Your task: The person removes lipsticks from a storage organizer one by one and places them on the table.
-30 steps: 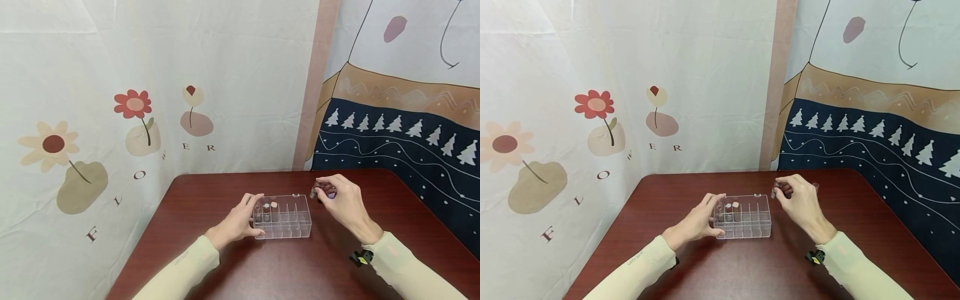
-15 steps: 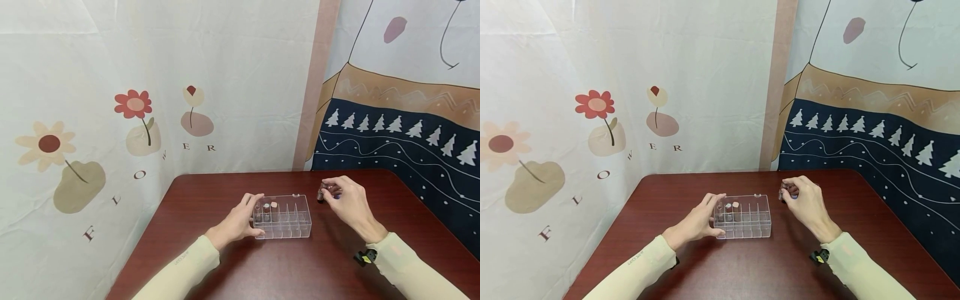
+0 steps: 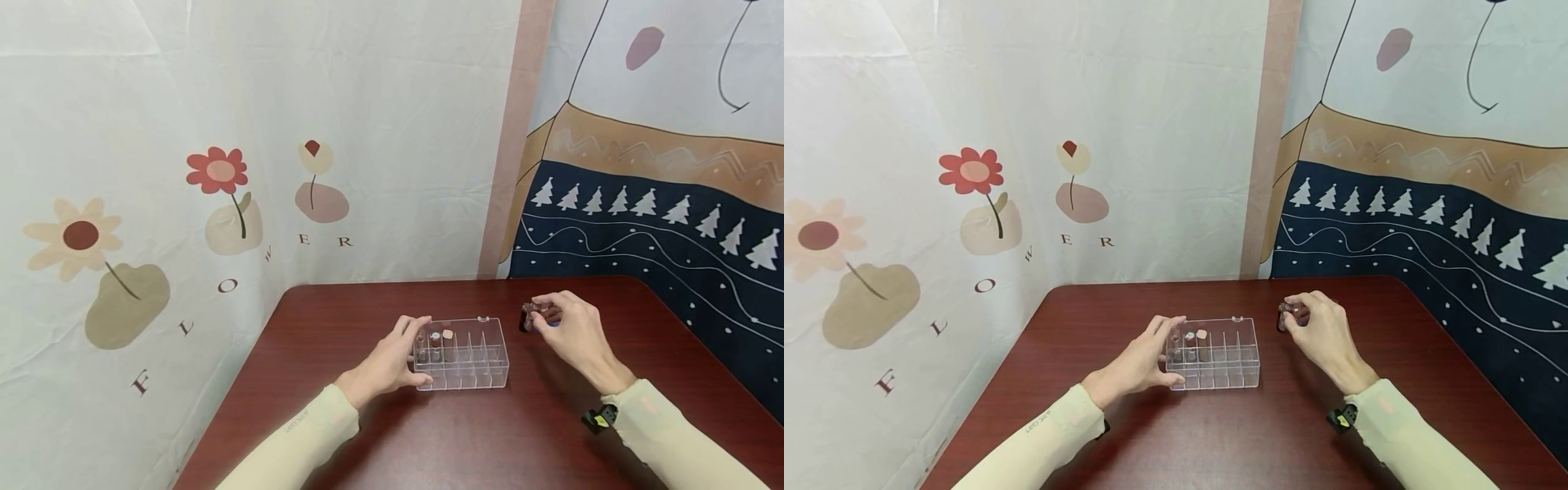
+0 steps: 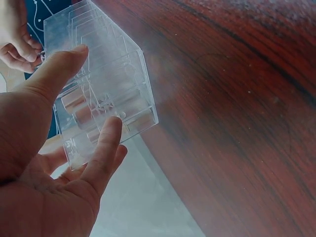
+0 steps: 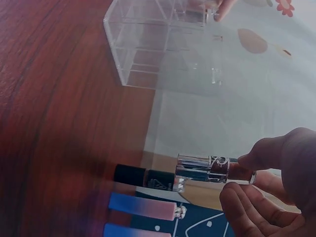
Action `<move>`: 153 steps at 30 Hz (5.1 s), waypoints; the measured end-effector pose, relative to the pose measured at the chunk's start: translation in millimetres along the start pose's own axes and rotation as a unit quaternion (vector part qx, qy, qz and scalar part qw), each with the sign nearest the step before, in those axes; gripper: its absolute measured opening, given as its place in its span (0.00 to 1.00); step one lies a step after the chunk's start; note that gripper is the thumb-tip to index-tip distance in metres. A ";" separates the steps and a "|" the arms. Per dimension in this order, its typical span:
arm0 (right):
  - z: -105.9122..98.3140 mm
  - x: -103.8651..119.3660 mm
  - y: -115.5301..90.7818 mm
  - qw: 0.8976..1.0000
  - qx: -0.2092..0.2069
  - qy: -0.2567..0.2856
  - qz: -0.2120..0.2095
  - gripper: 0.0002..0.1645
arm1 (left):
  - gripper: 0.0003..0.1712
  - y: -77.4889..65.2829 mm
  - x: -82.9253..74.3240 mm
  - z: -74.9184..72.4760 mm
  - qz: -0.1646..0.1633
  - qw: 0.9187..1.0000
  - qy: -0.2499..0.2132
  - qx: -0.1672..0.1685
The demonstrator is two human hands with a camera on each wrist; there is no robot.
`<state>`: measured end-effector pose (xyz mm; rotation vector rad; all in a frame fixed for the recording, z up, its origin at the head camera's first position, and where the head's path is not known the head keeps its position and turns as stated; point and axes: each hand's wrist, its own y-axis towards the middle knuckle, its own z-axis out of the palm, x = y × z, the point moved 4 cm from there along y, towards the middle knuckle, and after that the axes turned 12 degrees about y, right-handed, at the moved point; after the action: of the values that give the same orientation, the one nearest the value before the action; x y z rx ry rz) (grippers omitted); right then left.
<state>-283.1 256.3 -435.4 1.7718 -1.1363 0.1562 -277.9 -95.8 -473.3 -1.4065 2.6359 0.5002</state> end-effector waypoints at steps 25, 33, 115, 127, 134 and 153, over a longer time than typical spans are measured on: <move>10.8 -20.7 -8.6 0.998 0.049 -0.010 0.043 0.15 | 0.67 -1.1 -0.9 -2.1 0.004 1.000 -0.006 -0.006; 15.3 -24.7 -12.0 0.995 0.073 -0.010 0.066 0.16 | 0.67 -1.4 -1.2 -1.4 0.001 1.000 -0.006 -0.004; 47.3 42.4 -14.2 0.998 0.022 0.029 -0.057 0.23 | 0.67 -3.6 -3.3 -4.2 -0.002 1.000 -0.012 0.004; 68.8 55.7 -14.7 0.995 0.056 0.046 -0.064 0.23 | 0.68 -3.2 -2.1 -2.6 -0.002 1.000 -0.021 -0.001; 82.3 59.5 -16.5 0.991 0.087 0.071 -0.075 0.22 | 0.68 -3.9 -3.5 -4.1 -0.005 1.000 -0.020 0.002; 109.7 67.2 -18.6 0.990 0.123 0.049 -0.057 0.21 | 0.68 -2.5 -0.2 -0.2 -0.008 1.000 -0.019 0.006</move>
<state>-272.4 130.4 -465.8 2.0178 -0.9760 0.3218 -275.7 -97.0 -473.6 -1.3987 2.5906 0.5027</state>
